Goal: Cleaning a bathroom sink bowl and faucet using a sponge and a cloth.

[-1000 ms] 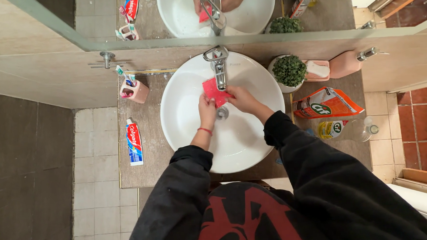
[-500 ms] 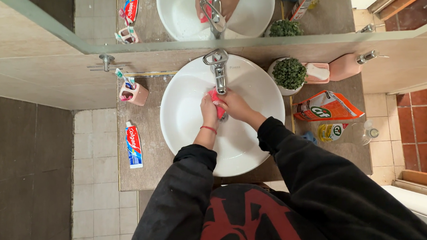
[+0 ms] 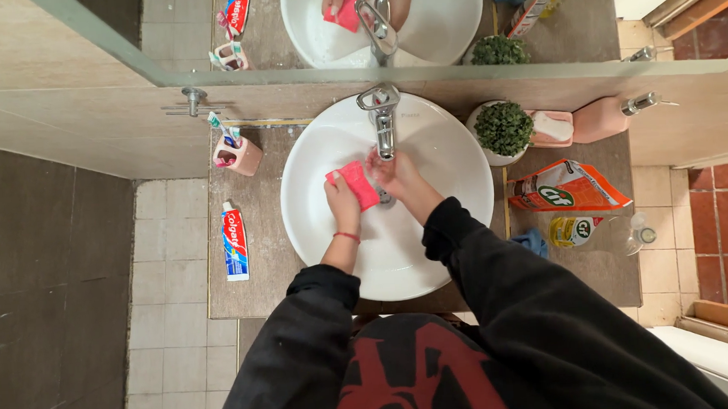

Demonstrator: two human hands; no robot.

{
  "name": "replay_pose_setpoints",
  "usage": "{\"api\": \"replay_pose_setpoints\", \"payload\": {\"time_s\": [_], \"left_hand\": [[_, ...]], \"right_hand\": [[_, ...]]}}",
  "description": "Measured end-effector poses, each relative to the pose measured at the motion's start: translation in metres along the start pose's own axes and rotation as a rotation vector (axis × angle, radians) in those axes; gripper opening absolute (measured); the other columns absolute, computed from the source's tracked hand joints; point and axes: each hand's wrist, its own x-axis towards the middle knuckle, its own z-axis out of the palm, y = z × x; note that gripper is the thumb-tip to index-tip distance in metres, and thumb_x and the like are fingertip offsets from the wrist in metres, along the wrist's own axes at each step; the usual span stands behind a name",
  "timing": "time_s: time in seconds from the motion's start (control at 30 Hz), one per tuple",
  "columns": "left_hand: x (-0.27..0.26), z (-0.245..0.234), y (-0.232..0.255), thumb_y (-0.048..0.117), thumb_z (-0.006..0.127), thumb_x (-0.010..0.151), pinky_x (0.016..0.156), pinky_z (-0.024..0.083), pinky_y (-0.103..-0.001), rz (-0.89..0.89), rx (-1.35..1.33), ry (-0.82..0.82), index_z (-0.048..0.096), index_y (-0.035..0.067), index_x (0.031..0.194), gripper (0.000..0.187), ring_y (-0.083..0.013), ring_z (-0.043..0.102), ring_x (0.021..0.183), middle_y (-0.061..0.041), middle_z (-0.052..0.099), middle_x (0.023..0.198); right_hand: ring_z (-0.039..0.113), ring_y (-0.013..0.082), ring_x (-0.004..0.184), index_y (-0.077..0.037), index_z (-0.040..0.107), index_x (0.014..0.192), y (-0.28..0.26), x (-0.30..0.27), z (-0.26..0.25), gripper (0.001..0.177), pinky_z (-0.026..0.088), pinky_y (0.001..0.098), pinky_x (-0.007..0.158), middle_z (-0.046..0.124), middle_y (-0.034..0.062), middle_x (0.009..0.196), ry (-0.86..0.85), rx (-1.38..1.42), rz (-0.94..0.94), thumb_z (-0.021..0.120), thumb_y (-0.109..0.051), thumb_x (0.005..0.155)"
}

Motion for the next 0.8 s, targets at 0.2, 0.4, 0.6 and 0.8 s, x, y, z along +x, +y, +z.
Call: {"api": "replay_pose_setpoints", "payload": {"time_s": [0.2,0.4,0.6,0.8], "left_hand": [[-0.007,-0.033,0.019,0.038,0.042,0.107,0.091,0.05,-0.033,-0.084,-0.106,0.014,0.057,-0.002,0.117,0.043,-0.0183,0.062,0.098,-0.011,0.067,0.11],[-0.01,-0.048,0.03,0.038,0.042,0.108,0.09,0.05,-0.031,-0.111,-0.103,0.039,0.058,-0.001,0.117,0.043,-0.0171,0.062,0.097,-0.01,0.067,0.109],[-0.012,-0.047,0.028,0.038,0.043,0.107,0.09,0.051,-0.032,-0.12,-0.136,0.027,0.056,-0.001,0.118,0.042,-0.0165,0.062,0.097,-0.01,0.066,0.11],[-0.009,-0.04,0.003,0.03,0.051,0.106,0.09,0.049,-0.033,0.033,0.044,-0.016,0.054,-0.002,0.115,0.034,-0.0158,0.063,0.098,-0.011,0.067,0.11]], "right_hand": [[0.065,0.0251,0.09,0.004,0.062,0.102,0.0,0.012,0.008,0.022,0.059,0.0333,0.085,0.066,0.0149,0.097,-0.057,0.427,0.081,0.045,-0.009,0.1],[0.064,0.025,0.091,0.005,0.06,0.1,-0.004,0.016,0.008,0.022,0.059,0.0322,0.086,0.064,0.0152,0.096,-0.137,0.334,0.023,0.045,-0.011,0.101],[0.065,0.0243,0.091,0.006,0.06,0.104,-0.009,0.009,0.005,0.02,0.058,0.0318,0.086,0.063,0.015,0.098,-0.241,0.278,0.013,0.046,-0.007,0.101],[0.065,0.0246,0.09,0.009,0.061,0.106,-0.01,-0.008,-0.012,0.02,0.058,0.0319,0.085,0.064,0.0163,0.098,-0.056,0.246,0.081,0.047,-0.005,0.1]]}}
